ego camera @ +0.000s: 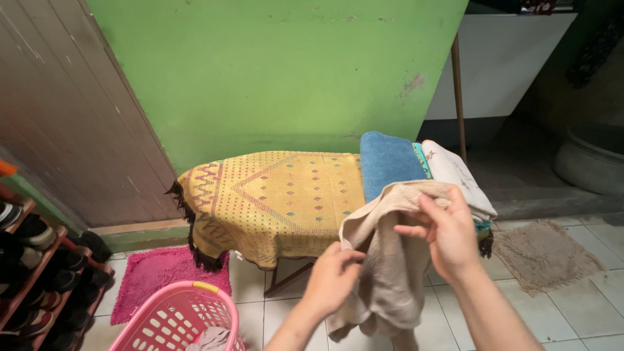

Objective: The person folds several towels one by one on a small bench. They retrieve towels from a pink laundry basket, unfold and smooth each towel, then fold it neatly and place it on a growing stack on the bench.

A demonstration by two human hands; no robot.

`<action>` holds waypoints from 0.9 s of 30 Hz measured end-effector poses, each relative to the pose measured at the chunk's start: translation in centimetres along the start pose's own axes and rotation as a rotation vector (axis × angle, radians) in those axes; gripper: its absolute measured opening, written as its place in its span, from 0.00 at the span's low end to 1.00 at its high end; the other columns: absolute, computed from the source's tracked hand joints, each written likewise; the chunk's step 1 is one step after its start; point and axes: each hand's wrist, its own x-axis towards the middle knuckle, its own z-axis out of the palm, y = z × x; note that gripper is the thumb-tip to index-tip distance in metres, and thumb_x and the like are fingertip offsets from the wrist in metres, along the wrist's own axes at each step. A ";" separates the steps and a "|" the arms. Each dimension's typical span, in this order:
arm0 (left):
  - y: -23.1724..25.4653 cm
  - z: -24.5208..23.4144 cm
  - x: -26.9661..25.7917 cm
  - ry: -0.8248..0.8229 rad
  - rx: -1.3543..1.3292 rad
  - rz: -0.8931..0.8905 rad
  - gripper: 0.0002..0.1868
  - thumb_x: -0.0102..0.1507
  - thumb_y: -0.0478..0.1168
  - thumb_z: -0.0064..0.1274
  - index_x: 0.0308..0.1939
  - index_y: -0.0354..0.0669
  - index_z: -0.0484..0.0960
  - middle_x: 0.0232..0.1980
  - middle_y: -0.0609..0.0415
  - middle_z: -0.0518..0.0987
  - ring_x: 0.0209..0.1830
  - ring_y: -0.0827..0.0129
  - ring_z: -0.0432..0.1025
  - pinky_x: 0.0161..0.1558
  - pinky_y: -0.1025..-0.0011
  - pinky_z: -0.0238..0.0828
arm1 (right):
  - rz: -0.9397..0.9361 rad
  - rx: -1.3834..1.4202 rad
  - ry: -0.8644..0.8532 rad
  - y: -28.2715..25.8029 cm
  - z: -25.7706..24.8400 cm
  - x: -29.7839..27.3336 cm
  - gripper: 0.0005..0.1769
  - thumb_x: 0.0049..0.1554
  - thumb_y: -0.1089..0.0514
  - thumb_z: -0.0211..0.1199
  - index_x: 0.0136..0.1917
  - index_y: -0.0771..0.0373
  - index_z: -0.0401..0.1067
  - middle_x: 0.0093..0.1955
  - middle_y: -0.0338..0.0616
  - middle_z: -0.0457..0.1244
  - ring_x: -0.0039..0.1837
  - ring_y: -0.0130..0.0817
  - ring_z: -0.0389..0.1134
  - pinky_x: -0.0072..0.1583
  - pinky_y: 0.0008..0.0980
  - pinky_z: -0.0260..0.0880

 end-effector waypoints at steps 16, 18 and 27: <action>-9.0 -3.7 0.3 0.052 0.055 0.122 0.06 0.49 0.35 0.58 0.26 0.35 0.84 0.26 0.48 0.80 0.27 0.59 0.78 0.33 0.65 0.73 | 0.187 -0.341 0.095 -1.1 -8.6 1.1 0.11 0.60 0.58 0.59 0.53 0.67 0.71 0.45 0.52 0.70 0.41 0.38 0.73 0.42 0.36 0.76; -8.5 -6.2 1.2 0.184 0.130 0.036 0.04 0.49 0.32 0.52 0.24 0.35 0.80 0.23 0.47 0.77 0.24 0.58 0.74 0.31 0.64 0.70 | 0.227 -0.478 0.026 0.0 -9.7 1.6 0.11 0.57 0.57 0.63 0.49 0.68 0.73 0.42 0.53 0.71 0.38 0.39 0.74 0.40 0.35 0.75; 0.1 -10.6 3.5 0.405 0.283 0.271 0.02 0.49 0.31 0.50 0.25 0.35 0.76 0.25 0.45 0.68 0.25 0.52 0.69 0.29 0.61 0.64 | 0.120 -1.443 0.333 4.1 -11.5 1.0 0.10 0.49 0.44 0.73 0.38 0.50 0.82 0.40 0.45 0.72 0.40 0.42 0.72 0.44 0.40 0.70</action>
